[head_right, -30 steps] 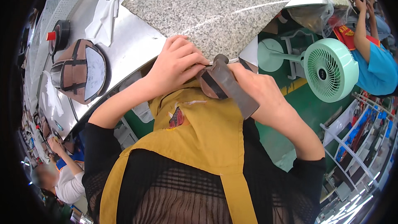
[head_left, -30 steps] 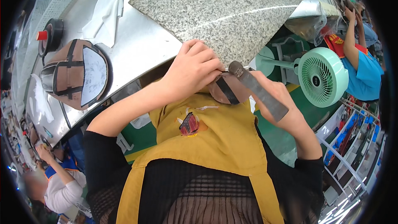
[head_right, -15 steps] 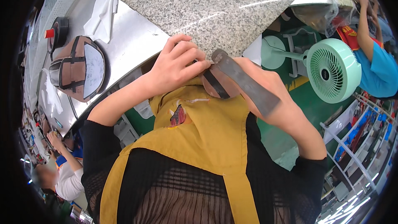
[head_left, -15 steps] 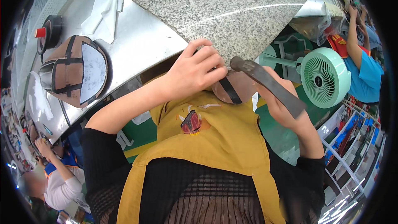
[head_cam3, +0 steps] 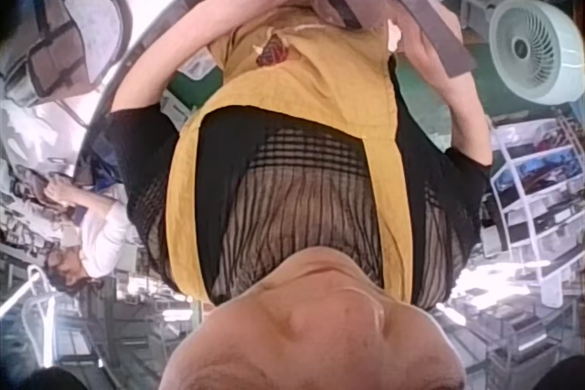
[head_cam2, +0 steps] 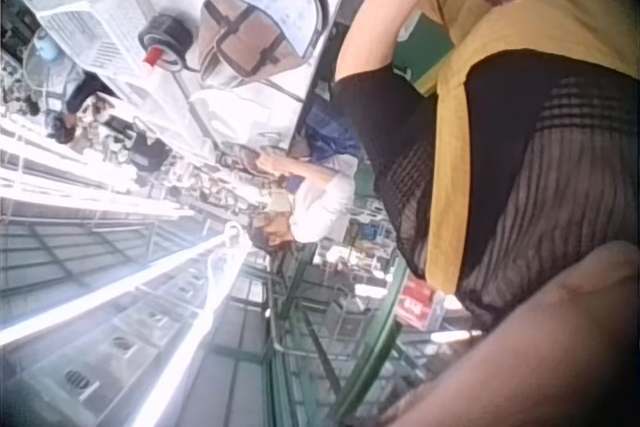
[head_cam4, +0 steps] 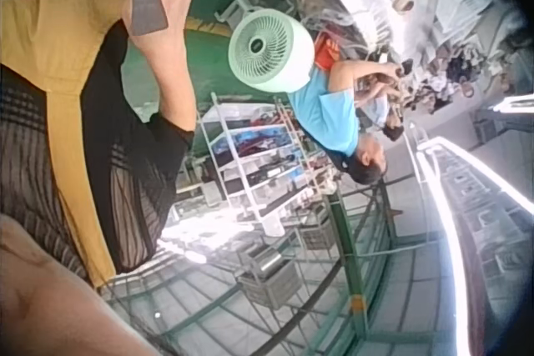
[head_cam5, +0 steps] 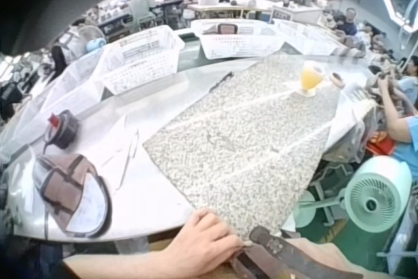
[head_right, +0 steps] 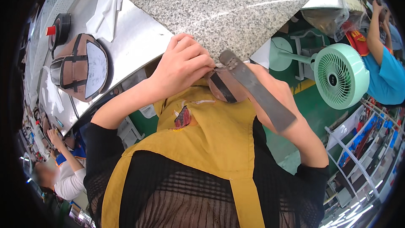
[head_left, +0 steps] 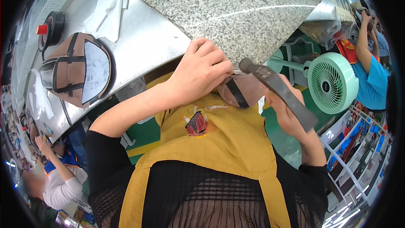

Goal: The person uses a hammer to tap and secure the upper part of a shoe to its sole on a workbench. They repeatedly adjust the shoe's position and tap along the edges to ensure the components are aligned and attached.

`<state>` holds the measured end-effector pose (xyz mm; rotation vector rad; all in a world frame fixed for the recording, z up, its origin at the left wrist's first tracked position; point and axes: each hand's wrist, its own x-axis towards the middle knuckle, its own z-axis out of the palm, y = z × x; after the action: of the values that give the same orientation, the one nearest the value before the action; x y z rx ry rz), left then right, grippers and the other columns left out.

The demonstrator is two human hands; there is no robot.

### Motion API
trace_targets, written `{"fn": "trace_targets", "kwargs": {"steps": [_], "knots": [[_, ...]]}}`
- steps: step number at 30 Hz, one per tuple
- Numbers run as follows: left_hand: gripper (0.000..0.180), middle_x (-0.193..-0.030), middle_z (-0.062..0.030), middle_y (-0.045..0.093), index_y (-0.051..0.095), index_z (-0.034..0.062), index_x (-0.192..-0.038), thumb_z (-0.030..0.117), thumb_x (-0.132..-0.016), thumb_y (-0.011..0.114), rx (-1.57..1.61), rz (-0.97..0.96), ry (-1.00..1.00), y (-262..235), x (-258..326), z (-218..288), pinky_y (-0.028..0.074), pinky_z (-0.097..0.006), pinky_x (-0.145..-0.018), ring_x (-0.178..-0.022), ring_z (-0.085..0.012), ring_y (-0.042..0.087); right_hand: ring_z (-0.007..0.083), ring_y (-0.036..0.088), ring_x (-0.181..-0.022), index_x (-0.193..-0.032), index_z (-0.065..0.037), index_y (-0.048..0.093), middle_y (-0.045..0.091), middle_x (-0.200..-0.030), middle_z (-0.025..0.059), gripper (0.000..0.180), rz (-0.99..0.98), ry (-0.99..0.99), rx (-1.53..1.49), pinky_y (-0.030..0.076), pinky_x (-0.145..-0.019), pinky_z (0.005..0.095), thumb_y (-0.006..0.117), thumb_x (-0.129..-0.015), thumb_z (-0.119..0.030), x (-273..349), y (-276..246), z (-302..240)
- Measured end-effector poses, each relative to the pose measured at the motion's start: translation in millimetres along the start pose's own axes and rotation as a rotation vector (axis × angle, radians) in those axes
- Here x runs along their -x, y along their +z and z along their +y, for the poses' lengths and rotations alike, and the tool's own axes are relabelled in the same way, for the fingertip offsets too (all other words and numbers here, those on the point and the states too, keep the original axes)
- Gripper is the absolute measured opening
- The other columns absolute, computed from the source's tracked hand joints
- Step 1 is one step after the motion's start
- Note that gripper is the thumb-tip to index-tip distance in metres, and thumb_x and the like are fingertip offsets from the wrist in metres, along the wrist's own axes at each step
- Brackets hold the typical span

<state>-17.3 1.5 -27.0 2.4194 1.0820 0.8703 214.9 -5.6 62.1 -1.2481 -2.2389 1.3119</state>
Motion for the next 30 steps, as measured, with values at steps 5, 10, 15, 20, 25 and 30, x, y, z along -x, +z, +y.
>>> {"fn": "trace_targets", "kwargs": {"steps": [5,10,15,20,25,30], "knots": [[0.014,-0.081,0.0007,0.055,0.059,0.0118,-0.08,0.011,-0.071,0.069,-0.004,0.0,0.006,-1.4,-3.3,0.7,0.037,-0.037,-0.089,-0.086,-0.0197,0.051,0.0346,0.063,-0.087,-0.12,-0.003,0.05,0.059,-0.105,0.0194,0.034,-0.177,0.052,0.17,0.051,-0.065,0.0385,0.051,-0.085,-0.004,-5.9,7.9,-2.8],[0.012,-0.08,-0.0004,0.054,0.059,0.0116,-0.08,0.01,-0.071,0.067,0.109,-0.12,-0.111,-9.1,-10.4,9.3,0.037,-0.034,-0.084,-0.086,-0.0204,0.05,0.025,0.052,-0.064,-0.114,0.0,0.052,0.059,-0.086,0.0127,0.025,0.042,0.068,0.046,0.045,-0.063,0.0318,0.049,-0.09,-0.007,5.5,-1.1,1.5],[0.012,-0.078,-0.0005,0.053,0.061,0.012,-0.083,0.011,-0.072,0.066,0.047,-0.044,-0.061,9.9,-27.1,16.2,0.037,-0.033,-0.084,-0.087,-0.0202,0.051,0.03,0.055,-0.065,-0.113,0.0,0.051,0.059,-0.082,0.015,0.028,0.015,0.244,-0.041,0.045,-0.062,0.0342,0.051,-0.085,-0.001,14.7,-17.2,4.5],[0.012,-0.08,0.0001,0.055,0.062,0.0126,-0.085,0.013,-0.073,0.067,0.051,-0.133,-0.067,1.4,-25.1,4.9,0.036,-0.034,-0.085,-0.088,-0.0196,0.051,0.0276,0.048,-0.063,-0.104,0.001,0.049,0.049,-0.074,0.0143,0.018,0.099,0.074,0.068,0.04,-0.057,0.0325,0.047,-0.086,-0.003,14.2,-0.9,11.7],[0.016,-0.08,0.0009,0.054,0.062,0.0127,-0.087,0.012,-0.072,0.068,0.048,-0.048,-0.019,6.5,-19.2,5.4,0.037,-0.035,-0.085,-0.086,-0.02,0.051,0.0226,0.044,-0.059,-0.103,0.002,0.048,0.048,-0.072,0.0099,0.015,0.05,0.116,-0.147,0.037,-0.055,0.0288,0.045,-0.091,-0.006,8.4,-19.0,11.8],[0.024,-0.081,0.0,0.05,0.061,0.0105,-0.088,0.01,-0.064,0.065,-0.105,0.014,0.187,9.6,-15.6,6.2,0.04,-0.038,-0.084,-0.082,-0.0193,0.051,0.0212,0.046,-0.061,-0.106,0.001,0.048,0.047,-0.071,0.0095,0.017,0.027,0.038,-0.01,0.039,-0.056,0.0299,0.045,-0.09,-0.004,3.2,-14.5,13.4]]}}
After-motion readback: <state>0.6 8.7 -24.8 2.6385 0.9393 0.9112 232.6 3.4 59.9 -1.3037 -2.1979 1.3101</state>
